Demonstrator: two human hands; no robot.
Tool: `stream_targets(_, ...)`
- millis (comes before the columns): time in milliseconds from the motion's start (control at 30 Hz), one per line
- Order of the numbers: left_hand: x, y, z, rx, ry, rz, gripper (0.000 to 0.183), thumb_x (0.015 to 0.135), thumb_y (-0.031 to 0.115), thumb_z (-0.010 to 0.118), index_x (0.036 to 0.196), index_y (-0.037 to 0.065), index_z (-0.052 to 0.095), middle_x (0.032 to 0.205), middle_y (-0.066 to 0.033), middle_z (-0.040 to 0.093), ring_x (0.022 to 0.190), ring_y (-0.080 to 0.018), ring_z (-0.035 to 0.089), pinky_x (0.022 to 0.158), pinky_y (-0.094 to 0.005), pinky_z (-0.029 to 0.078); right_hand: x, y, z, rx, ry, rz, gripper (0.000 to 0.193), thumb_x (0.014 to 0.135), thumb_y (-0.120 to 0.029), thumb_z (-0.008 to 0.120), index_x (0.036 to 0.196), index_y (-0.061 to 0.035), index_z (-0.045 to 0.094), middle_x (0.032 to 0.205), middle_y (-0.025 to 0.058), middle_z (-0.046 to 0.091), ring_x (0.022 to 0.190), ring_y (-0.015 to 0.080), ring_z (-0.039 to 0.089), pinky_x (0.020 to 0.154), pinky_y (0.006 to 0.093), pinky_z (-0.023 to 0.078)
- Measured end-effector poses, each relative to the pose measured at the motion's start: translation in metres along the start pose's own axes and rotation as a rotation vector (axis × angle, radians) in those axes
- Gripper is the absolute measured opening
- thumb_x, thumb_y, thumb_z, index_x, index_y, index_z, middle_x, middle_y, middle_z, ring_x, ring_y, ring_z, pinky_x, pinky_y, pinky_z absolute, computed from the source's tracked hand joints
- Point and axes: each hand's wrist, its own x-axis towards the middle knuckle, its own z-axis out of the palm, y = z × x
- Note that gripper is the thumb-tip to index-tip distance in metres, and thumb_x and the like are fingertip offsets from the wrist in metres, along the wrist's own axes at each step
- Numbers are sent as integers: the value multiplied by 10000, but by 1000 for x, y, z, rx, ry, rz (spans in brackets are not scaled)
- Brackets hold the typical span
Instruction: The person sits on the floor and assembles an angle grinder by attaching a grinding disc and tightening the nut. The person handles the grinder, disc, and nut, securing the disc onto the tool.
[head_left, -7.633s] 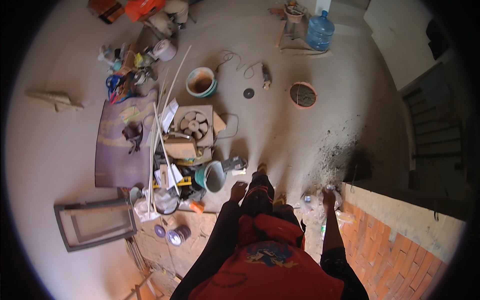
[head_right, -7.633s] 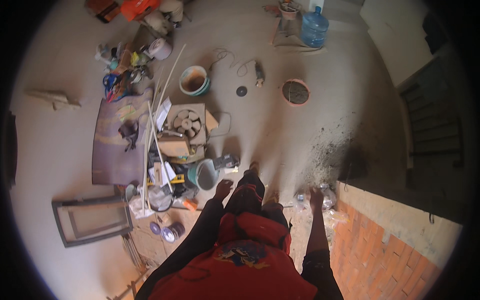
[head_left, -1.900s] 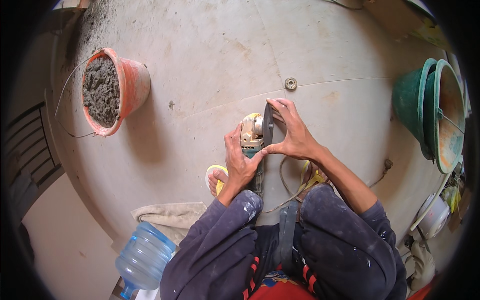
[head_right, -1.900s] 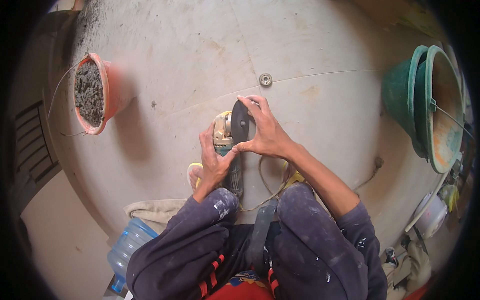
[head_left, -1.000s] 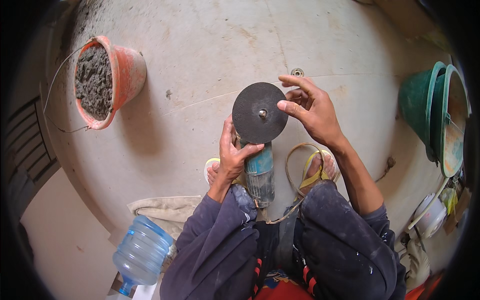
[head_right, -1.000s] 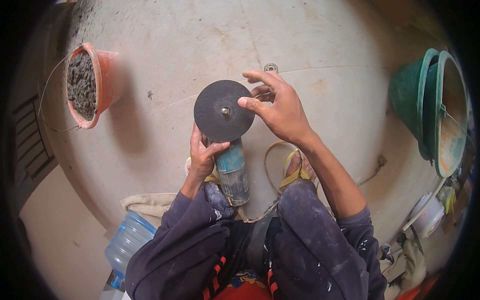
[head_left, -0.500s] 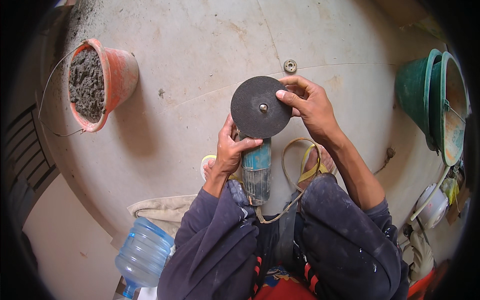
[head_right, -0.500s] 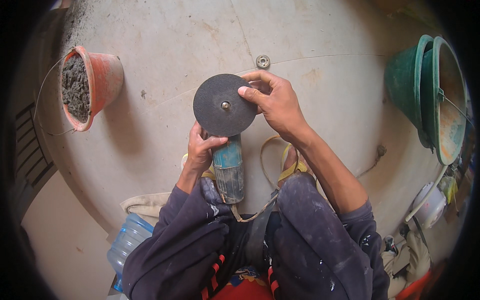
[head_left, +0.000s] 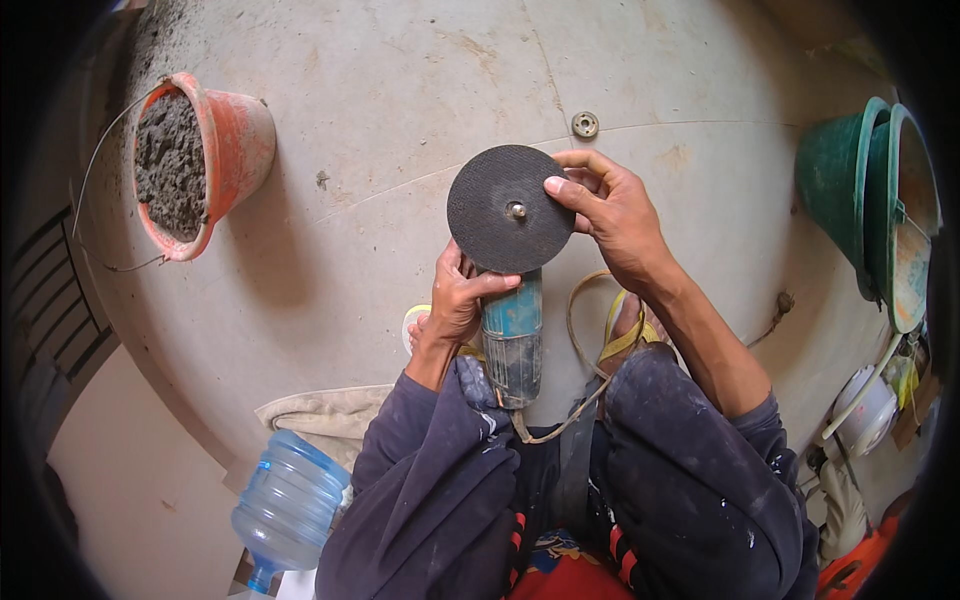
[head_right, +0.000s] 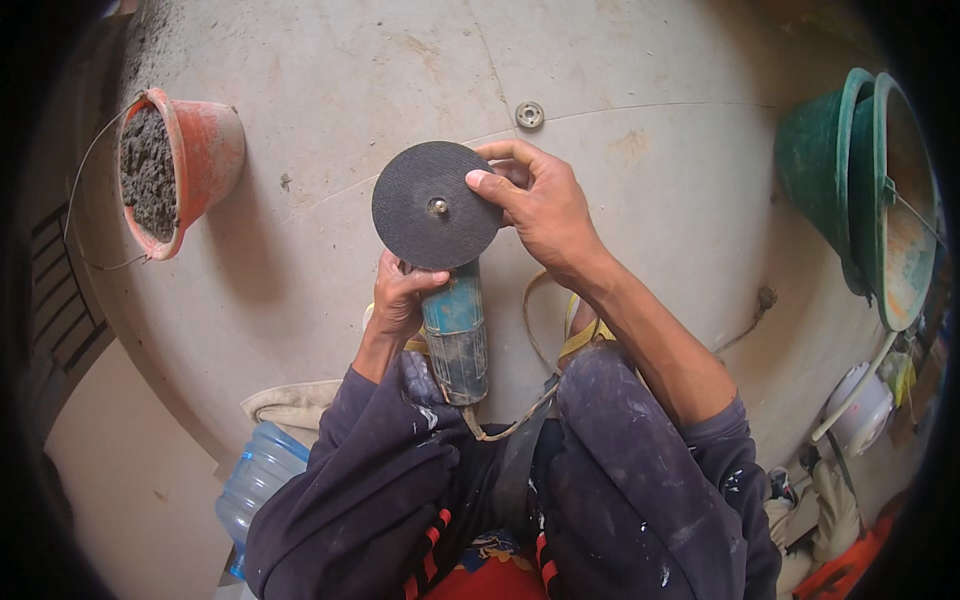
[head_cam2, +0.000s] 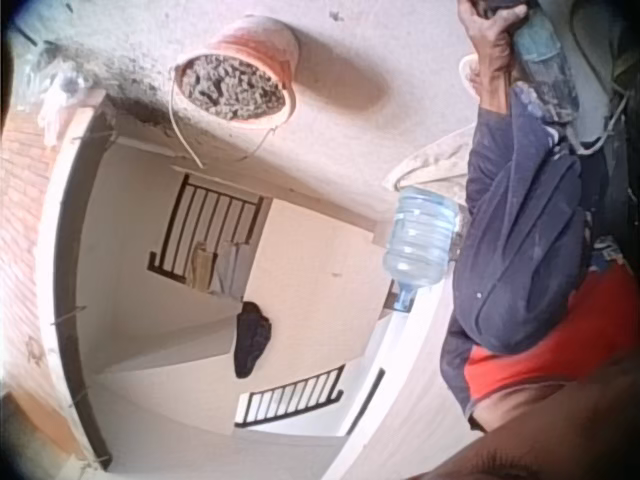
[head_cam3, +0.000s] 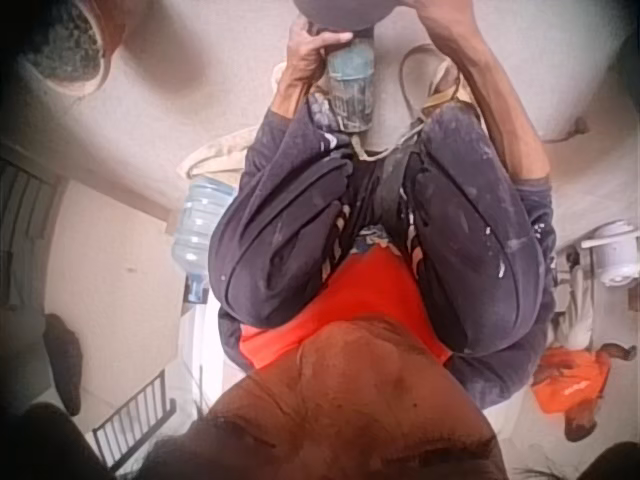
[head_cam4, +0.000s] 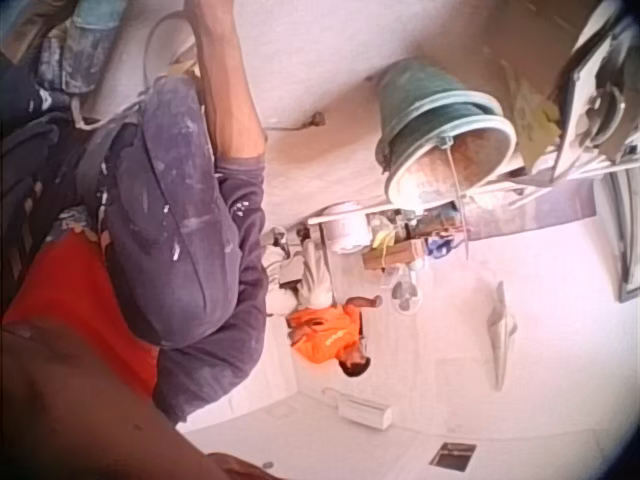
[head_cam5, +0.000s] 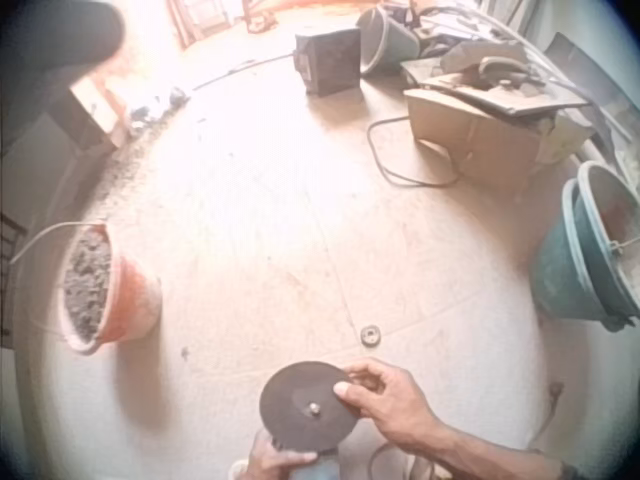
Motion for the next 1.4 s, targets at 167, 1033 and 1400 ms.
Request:
stream_targets(167, 1, 0, 1, 0, -9, 0, 659, 645, -72, 712, 1243, -8, 444, 1117, -111, 586, 1012, -198, 599, 882, -334, 517, 1, 1, 0, 24, 0, -5, 276, 891, -174, 636, 1106, -6, 594, 872, 52, 665, 732, 64, 588, 621, 204, 463)
stream_targets(1033, 1, -5, -4, -31, 31, 3, 675, 646, -23, 696, 1260, -8, 417, 1139, -115, 567, 1018, -204, 591, 881, -339, 509, -3, 6, 4, 52, 17, -8, 253, 901, -165, 619, 1069, 14, 560, 842, 51, 647, 759, 95, 623, 654, 241, 534)
stream_targets(1400, 1, -4, -2, -24, 43, 4, 699, 637, -35, 704, 1270, 7, 413, 1144, -104, 566, 1030, -199, 586, 896, -337, 505, -5, 5, 4, 8, 29, 4, 269, 899, -165, 622, 1075, 28, 560, 847, 64, 656, 762, 105, 634, 651, 242, 544)
